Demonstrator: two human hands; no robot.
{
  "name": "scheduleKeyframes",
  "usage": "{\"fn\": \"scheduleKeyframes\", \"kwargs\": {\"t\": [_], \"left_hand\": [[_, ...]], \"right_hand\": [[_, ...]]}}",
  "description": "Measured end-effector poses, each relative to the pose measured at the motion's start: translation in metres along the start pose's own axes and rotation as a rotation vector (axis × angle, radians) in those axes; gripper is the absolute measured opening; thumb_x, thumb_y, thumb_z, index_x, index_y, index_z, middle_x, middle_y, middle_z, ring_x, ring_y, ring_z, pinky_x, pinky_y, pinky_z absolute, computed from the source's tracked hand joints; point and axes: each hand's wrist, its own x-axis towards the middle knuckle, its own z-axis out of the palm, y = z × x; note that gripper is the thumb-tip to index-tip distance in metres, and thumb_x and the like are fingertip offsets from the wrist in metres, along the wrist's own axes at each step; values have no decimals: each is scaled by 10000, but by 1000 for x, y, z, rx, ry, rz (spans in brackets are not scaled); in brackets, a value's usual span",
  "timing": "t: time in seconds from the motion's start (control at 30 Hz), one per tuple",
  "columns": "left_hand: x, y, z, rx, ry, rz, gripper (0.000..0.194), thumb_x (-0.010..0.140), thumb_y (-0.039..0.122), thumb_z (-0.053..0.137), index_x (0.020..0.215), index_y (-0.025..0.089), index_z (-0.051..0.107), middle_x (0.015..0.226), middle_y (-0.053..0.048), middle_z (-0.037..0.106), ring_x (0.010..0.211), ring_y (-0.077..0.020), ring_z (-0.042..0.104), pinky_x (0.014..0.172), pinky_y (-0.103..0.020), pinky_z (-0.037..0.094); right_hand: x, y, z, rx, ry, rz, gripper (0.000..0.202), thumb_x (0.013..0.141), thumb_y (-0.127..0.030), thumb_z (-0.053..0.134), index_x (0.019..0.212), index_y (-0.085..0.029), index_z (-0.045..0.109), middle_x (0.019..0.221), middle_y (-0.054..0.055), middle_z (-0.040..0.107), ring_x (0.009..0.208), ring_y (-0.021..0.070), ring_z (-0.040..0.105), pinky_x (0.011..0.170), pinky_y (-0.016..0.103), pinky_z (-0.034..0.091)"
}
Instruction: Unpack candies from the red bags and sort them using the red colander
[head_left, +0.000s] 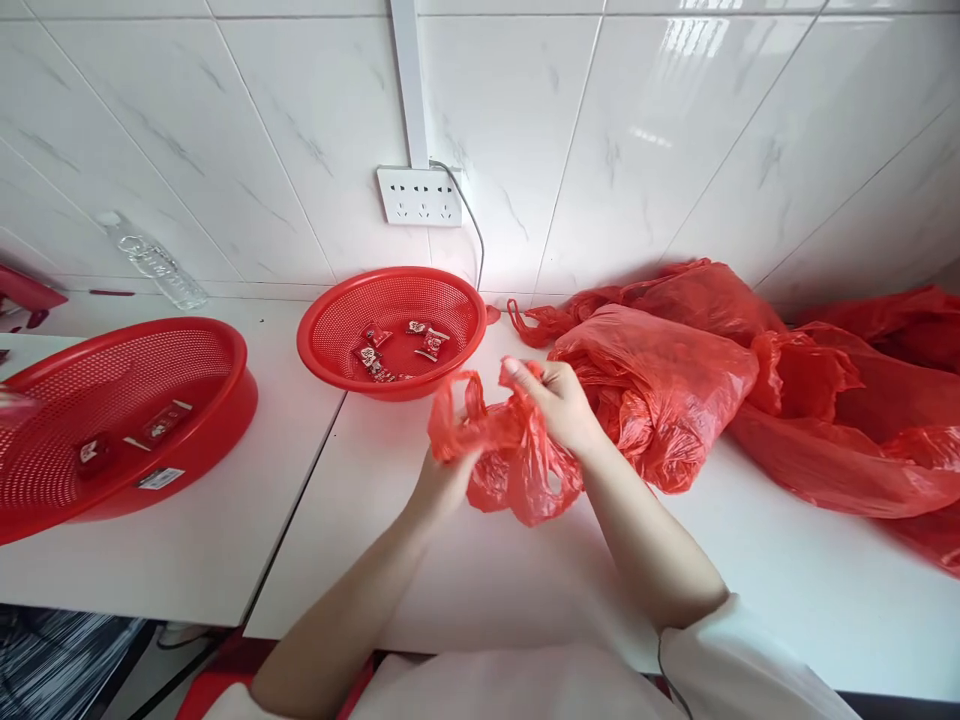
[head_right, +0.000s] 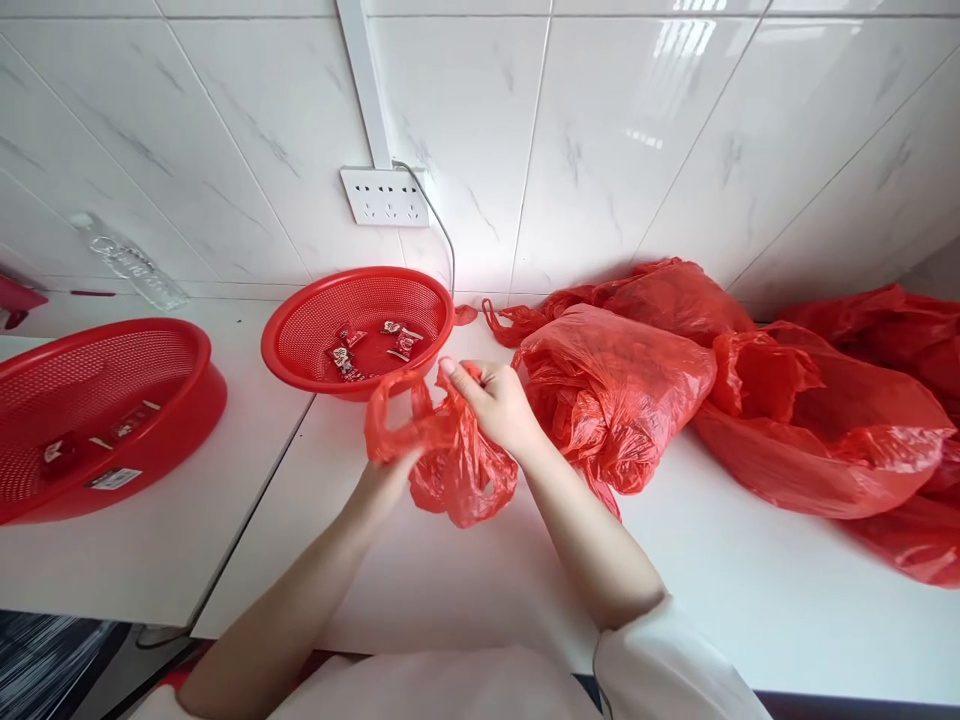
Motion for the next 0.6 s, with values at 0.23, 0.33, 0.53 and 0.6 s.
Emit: {"fn": "scheduleKeyframes", "kwargs": {"t": [0.23,0.33,0.53,0.6], "left_hand": [[48,41,-19,-253,3,25,238,755,252,666,966,144,693,1005,-82,700,968,-236,646,847,-336,510],[58,51,-25,-321,-25,96,218,723,160,624,925,123,697,942,-74,709,928,-207,653,871,-321,497],[65,44,-38,-394,-273,-63,216,700,230,557,843,129,682,878,-95,684,969,-272,633,948,-452,447],[63,36,-42,-408,-341,-45,53,665,209,583,663,171,620,676,-42,625,846,-239,640,966,-476,426]], "right_hand": [[21,-12,-14,666,262,60,402,672,-542,736,693,-180,561,710,12,594,651,125,579,590,242,486],[25,-4,-26,754,212,232,360,669,-479,764,717,-182,567,648,-7,588,602,112,571,579,236,495],[24,14,-39,566,107,255,475,778,-500,652,595,-210,324,471,-114,187,386,46,161,436,209,354],[20,18,-40,247,79,213,377,785,-506,635,687,-213,420,522,-94,297,430,65,275,483,226,360]]}}
